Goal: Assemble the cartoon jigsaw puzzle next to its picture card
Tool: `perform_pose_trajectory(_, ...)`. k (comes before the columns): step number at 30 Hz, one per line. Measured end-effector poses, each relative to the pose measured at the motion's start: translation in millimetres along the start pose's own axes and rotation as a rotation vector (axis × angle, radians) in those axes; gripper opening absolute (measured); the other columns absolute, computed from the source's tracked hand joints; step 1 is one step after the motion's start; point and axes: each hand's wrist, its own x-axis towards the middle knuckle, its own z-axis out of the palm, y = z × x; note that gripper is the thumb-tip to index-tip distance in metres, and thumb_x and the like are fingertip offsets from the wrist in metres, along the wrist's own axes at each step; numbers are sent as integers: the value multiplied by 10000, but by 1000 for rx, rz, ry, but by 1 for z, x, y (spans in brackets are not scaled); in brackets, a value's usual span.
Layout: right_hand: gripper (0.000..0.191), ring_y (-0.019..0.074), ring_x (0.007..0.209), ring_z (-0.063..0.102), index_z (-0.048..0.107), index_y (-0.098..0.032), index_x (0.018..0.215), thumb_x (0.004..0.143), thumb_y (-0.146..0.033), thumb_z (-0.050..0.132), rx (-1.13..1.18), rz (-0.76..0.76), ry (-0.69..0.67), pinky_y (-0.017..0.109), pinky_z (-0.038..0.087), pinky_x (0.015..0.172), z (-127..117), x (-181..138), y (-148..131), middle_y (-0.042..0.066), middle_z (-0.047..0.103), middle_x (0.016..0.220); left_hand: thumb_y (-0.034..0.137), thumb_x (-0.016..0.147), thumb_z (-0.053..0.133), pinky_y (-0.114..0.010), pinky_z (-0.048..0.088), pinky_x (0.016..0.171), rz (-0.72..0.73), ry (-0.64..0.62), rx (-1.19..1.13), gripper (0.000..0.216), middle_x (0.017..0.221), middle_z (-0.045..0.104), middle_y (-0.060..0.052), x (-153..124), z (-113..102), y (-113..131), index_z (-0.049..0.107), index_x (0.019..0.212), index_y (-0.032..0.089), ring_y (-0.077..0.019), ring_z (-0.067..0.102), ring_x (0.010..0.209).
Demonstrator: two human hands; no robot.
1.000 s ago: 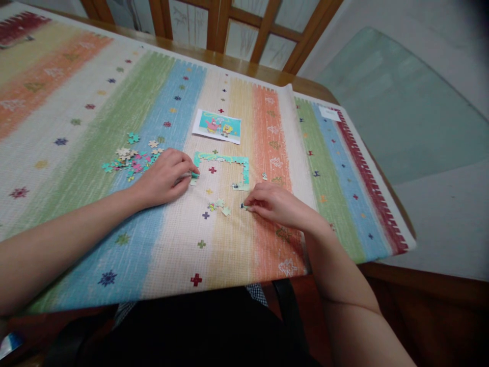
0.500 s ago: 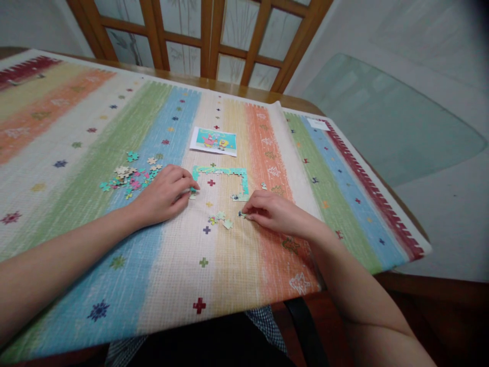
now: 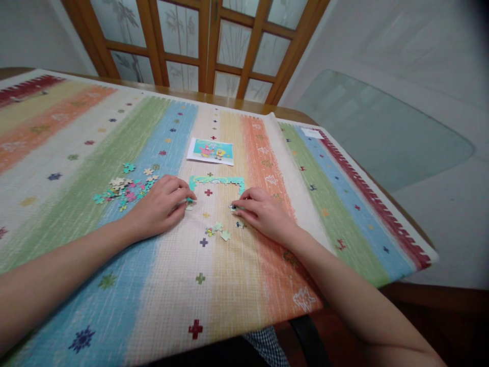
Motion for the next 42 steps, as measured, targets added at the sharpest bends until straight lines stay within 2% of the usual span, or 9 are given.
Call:
perform_pose_trajectory(6,233,257,971,623,811,-166,990,1052,-225,594,-122,10,-52,393,495,844,5,6,-9,142,716,1039,208,1015,483,-480,455,1025,-1,-12,-9,229,1142,651,-108,0,1,-1,664,1154,194,-287,580,1114)
perform_pose_trajectory(14,281,231,890,566,782,-173,954,1086,-244,543,-239,13,-97,376,389,779,3,7,-17,112,711,986,216,1006,490,-490,453,1022,-10,-5,-6,229,1144,657,-106,0,0,-2,659,1161,207,-293,584,1119)
perform_pose_trajectory(22,254,226,902,566,769,-179,973,1087,-223,547,-303,-8,-61,365,356,771,6,5,-17,106,720,992,224,992,500,-487,453,1022,-30,-5,-19,226,1145,666,-112,1,0,-1,672,1136,201,-300,591,1120)
perform_pose_trajectory(28,285,222,873,589,781,-162,988,1088,-198,516,-297,-37,9,361,386,779,9,8,-7,113,734,954,213,1006,486,-475,454,1019,1,3,2,225,1131,658,-106,2,1,-2,658,1152,199,-288,587,1107)
perform_pose_trajectory(36,318,233,921,656,787,-177,1088,1101,-277,485,-118,-23,244,382,483,839,-3,1,2,123,775,1000,209,992,492,-479,457,1028,-8,-5,3,225,1142,654,-106,2,0,-1,651,1152,208,-284,581,1114)
perform_pose_trajectory(38,315,242,924,652,792,-198,1079,1102,-307,497,-142,-24,238,404,460,834,-4,1,-3,112,788,992,213,991,494,-483,454,1035,-22,-6,-3,227,1140,655,-103,2,0,0,657,1148,213,-287,580,1119)
perform_pose_trajectory(42,284,254,959,635,796,-253,1061,1097,-341,528,-216,-64,135,436,389,845,-2,6,-19,65,814,998,223,993,496,-478,454,1039,-38,4,-11,219,1137,658,-96,2,1,0,662,1136,220,-286,583,1127)
